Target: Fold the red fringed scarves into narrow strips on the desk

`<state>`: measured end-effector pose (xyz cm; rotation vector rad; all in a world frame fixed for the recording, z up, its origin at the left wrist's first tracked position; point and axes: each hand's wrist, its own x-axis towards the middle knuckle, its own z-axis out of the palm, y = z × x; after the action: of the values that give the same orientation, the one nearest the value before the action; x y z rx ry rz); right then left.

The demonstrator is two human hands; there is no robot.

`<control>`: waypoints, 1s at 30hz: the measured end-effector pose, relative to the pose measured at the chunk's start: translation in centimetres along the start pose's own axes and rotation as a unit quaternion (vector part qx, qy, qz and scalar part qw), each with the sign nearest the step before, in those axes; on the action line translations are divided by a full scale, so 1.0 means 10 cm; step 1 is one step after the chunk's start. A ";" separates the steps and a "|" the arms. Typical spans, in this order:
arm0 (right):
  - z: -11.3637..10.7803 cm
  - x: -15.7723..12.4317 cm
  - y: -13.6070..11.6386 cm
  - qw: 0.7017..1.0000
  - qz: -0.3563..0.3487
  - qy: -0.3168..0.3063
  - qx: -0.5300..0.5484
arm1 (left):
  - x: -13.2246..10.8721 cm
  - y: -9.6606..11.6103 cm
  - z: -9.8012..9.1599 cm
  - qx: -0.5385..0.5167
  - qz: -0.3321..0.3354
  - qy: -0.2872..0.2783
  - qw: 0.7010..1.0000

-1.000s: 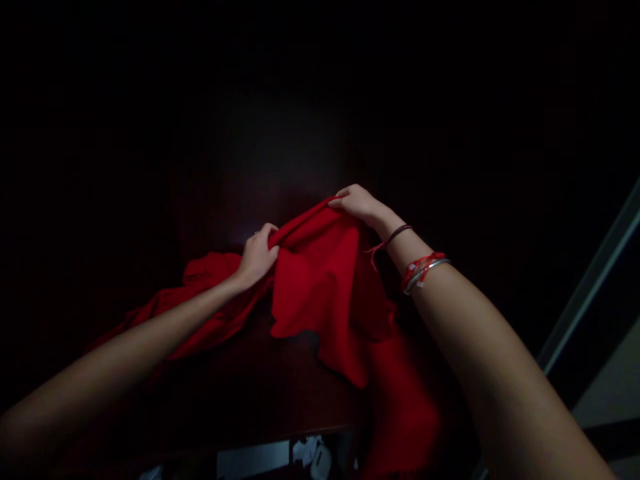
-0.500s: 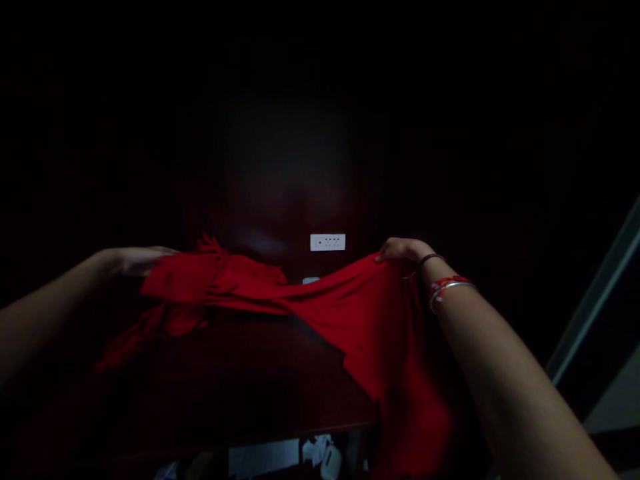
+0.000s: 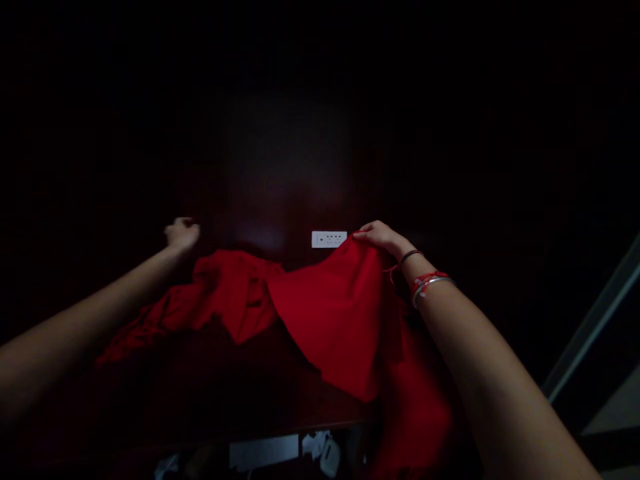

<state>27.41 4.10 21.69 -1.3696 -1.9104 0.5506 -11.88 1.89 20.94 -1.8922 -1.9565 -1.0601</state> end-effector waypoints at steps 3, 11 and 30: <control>0.12 0.03 -0.23 0.992 -0.113 -0.051 0.010 | -0.06 0.53 0.35 -0.043 0.069 -0.053 0.995; 0.06 -0.01 -0.60 0.973 -0.216 0.016 0.081 | -0.31 1.36 1.26 -0.279 0.212 -0.190 0.917; 0.05 -0.10 -0.33 0.980 -0.157 0.056 0.109 | -0.37 1.01 1.15 -0.090 0.087 -0.139 0.982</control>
<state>25.09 2.02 23.33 -0.9191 -1.8642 0.4974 1.82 5.28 13.86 -2.3738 -1.8390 -0.9960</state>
